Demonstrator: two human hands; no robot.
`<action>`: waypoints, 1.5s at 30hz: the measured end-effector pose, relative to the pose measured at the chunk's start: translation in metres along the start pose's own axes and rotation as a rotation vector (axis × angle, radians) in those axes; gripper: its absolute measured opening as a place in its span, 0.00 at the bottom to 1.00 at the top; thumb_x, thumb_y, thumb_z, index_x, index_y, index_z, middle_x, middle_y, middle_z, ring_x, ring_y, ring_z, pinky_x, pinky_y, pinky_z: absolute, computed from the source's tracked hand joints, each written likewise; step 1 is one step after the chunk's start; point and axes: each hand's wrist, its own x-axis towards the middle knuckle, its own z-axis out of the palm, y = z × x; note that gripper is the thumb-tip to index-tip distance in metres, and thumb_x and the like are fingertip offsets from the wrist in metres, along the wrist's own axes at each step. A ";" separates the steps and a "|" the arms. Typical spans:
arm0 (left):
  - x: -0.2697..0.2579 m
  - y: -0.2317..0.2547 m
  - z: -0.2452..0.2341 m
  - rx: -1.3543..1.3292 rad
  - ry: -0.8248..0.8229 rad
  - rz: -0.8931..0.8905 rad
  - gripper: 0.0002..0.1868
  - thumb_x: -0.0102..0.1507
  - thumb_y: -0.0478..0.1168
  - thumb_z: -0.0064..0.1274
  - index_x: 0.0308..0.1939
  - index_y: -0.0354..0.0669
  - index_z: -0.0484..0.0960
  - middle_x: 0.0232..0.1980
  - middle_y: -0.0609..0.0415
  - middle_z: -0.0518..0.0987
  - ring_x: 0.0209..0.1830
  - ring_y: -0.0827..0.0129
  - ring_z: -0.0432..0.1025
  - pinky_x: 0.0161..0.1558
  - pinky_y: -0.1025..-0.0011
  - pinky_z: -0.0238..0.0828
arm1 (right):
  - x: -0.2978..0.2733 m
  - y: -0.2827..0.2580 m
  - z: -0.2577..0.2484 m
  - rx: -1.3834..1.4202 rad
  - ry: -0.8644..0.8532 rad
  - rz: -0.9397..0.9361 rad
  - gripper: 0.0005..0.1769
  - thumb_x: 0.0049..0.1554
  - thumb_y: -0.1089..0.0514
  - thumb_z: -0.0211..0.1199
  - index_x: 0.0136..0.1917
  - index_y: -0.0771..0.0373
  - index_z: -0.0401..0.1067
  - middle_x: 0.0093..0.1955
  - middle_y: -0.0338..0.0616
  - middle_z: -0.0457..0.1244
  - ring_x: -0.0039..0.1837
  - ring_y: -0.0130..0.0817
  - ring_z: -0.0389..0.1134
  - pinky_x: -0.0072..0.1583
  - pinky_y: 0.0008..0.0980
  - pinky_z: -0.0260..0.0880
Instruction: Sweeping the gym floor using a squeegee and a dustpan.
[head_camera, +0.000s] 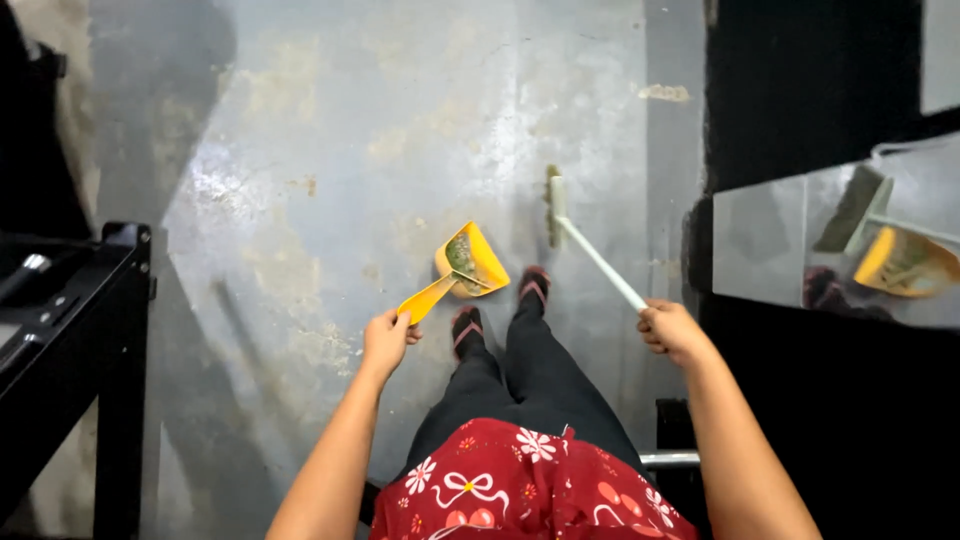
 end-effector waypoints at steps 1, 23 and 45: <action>-0.002 -0.002 -0.002 -0.005 0.016 -0.003 0.17 0.70 0.42 0.45 0.46 0.29 0.82 0.34 0.49 0.83 0.28 0.69 0.80 0.33 0.70 0.78 | 0.015 -0.003 -0.012 -0.012 -0.012 -0.001 0.22 0.62 0.62 0.50 0.69 0.64 0.67 0.34 0.38 0.53 0.28 0.23 0.48 0.29 0.27 0.45; 0.050 0.024 0.052 0.424 0.559 -0.144 0.21 0.72 0.45 0.38 0.43 0.31 0.82 0.30 0.42 0.83 0.29 0.58 0.81 0.39 0.58 0.77 | 0.260 -0.056 0.110 -0.717 -0.050 -0.026 0.08 0.53 0.62 0.62 0.42 0.71 0.71 0.31 0.52 0.64 0.31 0.43 0.66 0.33 0.45 0.64; 0.074 -0.029 0.047 0.552 0.695 0.033 0.16 0.67 0.42 0.47 0.39 0.30 0.83 0.36 0.34 0.81 0.39 0.38 0.77 0.43 0.48 0.73 | 0.098 -0.190 -0.038 -0.474 -0.160 0.036 0.12 0.60 0.63 0.52 0.56 0.58 0.71 0.32 0.37 0.52 0.29 0.25 0.48 0.29 0.27 0.44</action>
